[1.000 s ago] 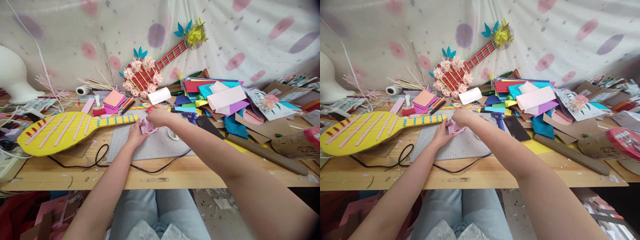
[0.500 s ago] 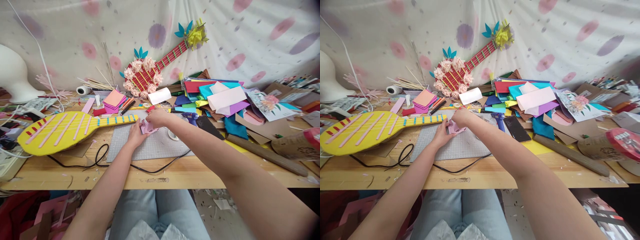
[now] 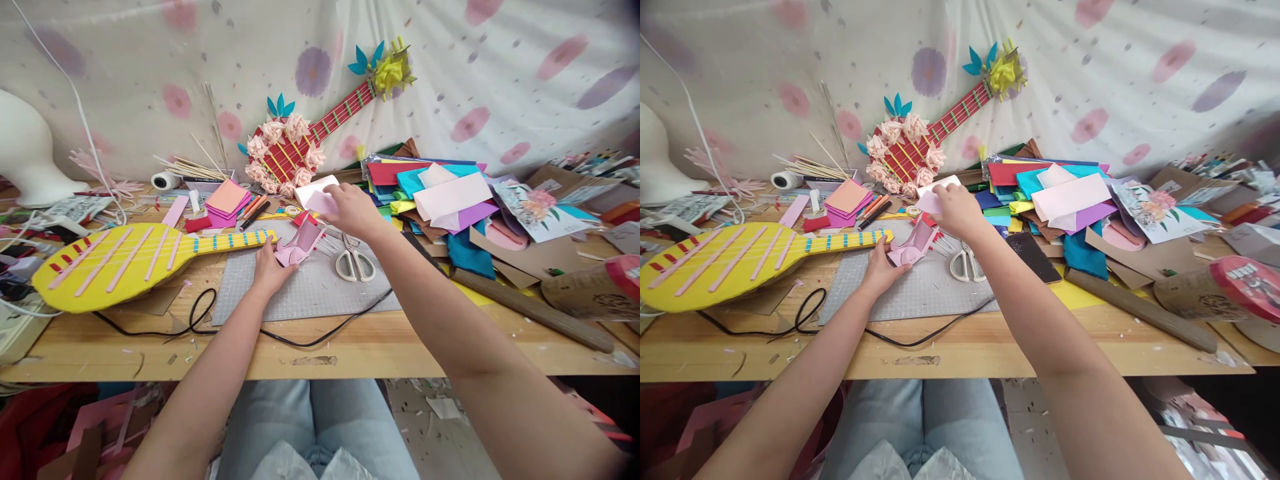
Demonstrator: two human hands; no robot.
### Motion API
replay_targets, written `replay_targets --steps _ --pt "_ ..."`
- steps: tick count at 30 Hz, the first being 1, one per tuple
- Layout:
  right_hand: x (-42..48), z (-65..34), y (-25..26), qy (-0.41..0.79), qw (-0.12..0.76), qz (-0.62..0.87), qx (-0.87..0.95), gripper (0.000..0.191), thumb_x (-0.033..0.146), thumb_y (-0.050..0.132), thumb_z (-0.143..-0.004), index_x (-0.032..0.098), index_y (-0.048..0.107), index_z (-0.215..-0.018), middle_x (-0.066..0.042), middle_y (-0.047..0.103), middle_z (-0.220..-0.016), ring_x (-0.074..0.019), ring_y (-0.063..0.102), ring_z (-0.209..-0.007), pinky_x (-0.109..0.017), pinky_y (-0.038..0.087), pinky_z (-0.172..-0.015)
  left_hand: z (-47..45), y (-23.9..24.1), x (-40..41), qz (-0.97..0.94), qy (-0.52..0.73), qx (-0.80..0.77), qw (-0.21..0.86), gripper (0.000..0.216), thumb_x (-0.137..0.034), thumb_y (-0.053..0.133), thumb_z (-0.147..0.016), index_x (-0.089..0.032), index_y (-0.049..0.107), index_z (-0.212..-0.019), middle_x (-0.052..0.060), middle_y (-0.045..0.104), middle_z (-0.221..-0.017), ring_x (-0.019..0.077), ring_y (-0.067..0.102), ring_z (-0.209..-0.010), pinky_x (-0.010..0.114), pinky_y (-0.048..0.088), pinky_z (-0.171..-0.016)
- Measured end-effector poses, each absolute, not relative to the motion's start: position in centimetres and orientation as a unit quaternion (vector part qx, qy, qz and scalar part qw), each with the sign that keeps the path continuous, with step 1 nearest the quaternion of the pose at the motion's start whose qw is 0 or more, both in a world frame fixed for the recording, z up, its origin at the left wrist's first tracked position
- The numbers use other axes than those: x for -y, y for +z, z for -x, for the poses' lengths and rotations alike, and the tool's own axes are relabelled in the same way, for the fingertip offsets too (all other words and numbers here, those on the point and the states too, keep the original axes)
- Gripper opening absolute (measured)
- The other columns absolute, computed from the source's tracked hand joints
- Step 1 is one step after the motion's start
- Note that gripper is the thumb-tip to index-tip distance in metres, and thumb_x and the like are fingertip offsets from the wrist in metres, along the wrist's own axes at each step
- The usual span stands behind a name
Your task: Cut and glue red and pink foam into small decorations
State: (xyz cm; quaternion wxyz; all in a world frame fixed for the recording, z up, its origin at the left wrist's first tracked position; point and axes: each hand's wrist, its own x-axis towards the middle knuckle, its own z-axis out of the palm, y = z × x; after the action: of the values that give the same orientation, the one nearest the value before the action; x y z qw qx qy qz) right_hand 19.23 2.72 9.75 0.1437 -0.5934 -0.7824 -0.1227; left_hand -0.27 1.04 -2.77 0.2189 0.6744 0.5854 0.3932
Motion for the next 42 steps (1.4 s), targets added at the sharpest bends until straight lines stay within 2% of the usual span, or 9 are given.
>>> replay_targets --steps 3,10,15,18,25,29,31,38,42 --pt "-2.2 -21.0 6.7 -0.086 0.163 0.68 0.71 0.051 0.04 0.052 -0.079 0.013 0.042 -0.121 -0.017 0.052 -0.113 -0.0279 0.053 -0.096 -0.036 0.04 -0.076 0.2 -2.6 -1.0 -0.647 0.427 -0.595 0.211 0.09 -0.028 0.075 -0.053 -0.017 0.029 -0.13 0.013 0.051 -0.118 0.0271 0.047 -0.113 0.041 0.037 -0.096" --pt "-3.5 -21.6 1.2 -0.075 0.049 0.705 0.704 0.038 0.026 0.045 -0.082 0.008 0.048 -0.114 -0.02 0.054 -0.112 -0.0284 0.05 -0.102 -0.035 0.038 -0.081 0.3 -2.6 -1.3 -0.602 0.464 -0.616 0.206 0.088 -0.031 0.075 -0.054 -0.018 0.029 -0.127 0.012 0.054 -0.113 0.0244 0.053 -0.106 0.038 0.042 -0.09" --pt "-4.8 -20.7 1.4 -0.111 0.067 0.669 0.732 0.031 0.019 0.04 -0.082 0.008 0.055 -0.107 -0.019 0.056 -0.109 -0.0278 0.047 -0.106 -0.037 0.035 -0.087 0.3 -2.3 -1.2 -0.583 0.45 -0.639 0.22 0.084 -0.032 0.075 -0.054 -0.018 0.032 -0.124 0.012 0.056 -0.111 0.0247 0.054 -0.105 0.038 0.043 -0.088" --pt "-4.1 -19.5 1.8 -0.064 0.077 0.63 0.77 0.028 0.022 0.041 -0.081 0.013 0.058 -0.101 -0.015 0.059 -0.108 -0.0243 0.053 -0.099 -0.032 0.039 -0.081 0.4 -2.2 -1.3 -0.577 0.443 -0.649 0.222 0.083 -0.033 0.076 -0.053 -0.017 0.033 -0.122 0.013 0.057 -0.112 0.0248 0.054 -0.105 0.038 0.043 -0.087" --pt "-3.5 -17.4 2.1 0.013 -0.06 0.613 0.788 0.03 0.019 0.048 -0.075 0.013 0.062 -0.101 -0.016 0.066 -0.101 -0.0251 0.061 -0.091 -0.03 0.044 -0.07 0.5 -2.6 -1.7 -0.565 0.446 -0.65 0.245 0.082 -0.034 0.076 -0.053 -0.017 0.034 -0.12 0.012 0.059 -0.111 0.0235 0.058 -0.099 0.038 0.045 -0.083" --pt "-4.1 -17.2 2.6 0.024 -0.092 0.621 0.778 0.03 0.018 0.054 -0.071 0.011 0.065 -0.098 -0.019 0.067 -0.096 -0.0277 0.062 -0.09 -0.032 0.044 -0.068 0.5 -2.7 -1.5 -0.57 0.451 -0.641 0.248 0.079 -0.036 0.076 -0.053 -0.018 0.036 -0.117 0.012 0.06 -0.111 0.0229 0.059 -0.098 0.036 0.045 -0.082" --pt "-4.1 -17.5 2.8 0.046 -0.057 0.631 0.773 0.026 0.019 0.056 -0.069 0.013 0.066 -0.091 -0.016 0.068 -0.093 -0.0256 0.062 -0.087 -0.03 0.044 -0.067 0.5 -2.7 -1.4 -0.583 0.445 -0.634 0.245 0.077 -0.037 0.076 -0.053 -0.018 0.036 -0.116 0.011 0.06 -0.109 0.0233 0.057 -0.1 0.036 0.044 -0.083" --pt "-2.9 -19.8 2.0 0.279 0.225 0.658 0.662 0.004 0.016 0.056 -0.067 0.017 0.053 -0.07 -0.002 0.06 -0.064 -0.0107 0.053 -0.049 -0.023 0.043 -0.049 0.5 -2.9 -1.3 -0.619 0.441 -0.624 0.18 0.071 -0.031 0.076 -0.055 -0.018 0.038 -0.114 0.01 0.061 -0.109 0.0262 0.046 -0.114 0.04 0.036 -0.094" --pt "-1.9 -20.3 0.8 0.443 0.352 0.556 0.609 0.009 0.013 0.057 -0.067 0.018 0.05 -0.069 -0.001 0.059 -0.068 -0.0129 0.06 -0.063 -0.026 0.05 -0.059 0.4 -3.1 -1.5 -0.623 0.431 -0.63 0.17 0.072 -0.033 0.076 -0.055 -0.018 0.038 -0.114 0.01 0.061 -0.108 0.0274 0.047 -0.111 0.04 0.037 -0.092"
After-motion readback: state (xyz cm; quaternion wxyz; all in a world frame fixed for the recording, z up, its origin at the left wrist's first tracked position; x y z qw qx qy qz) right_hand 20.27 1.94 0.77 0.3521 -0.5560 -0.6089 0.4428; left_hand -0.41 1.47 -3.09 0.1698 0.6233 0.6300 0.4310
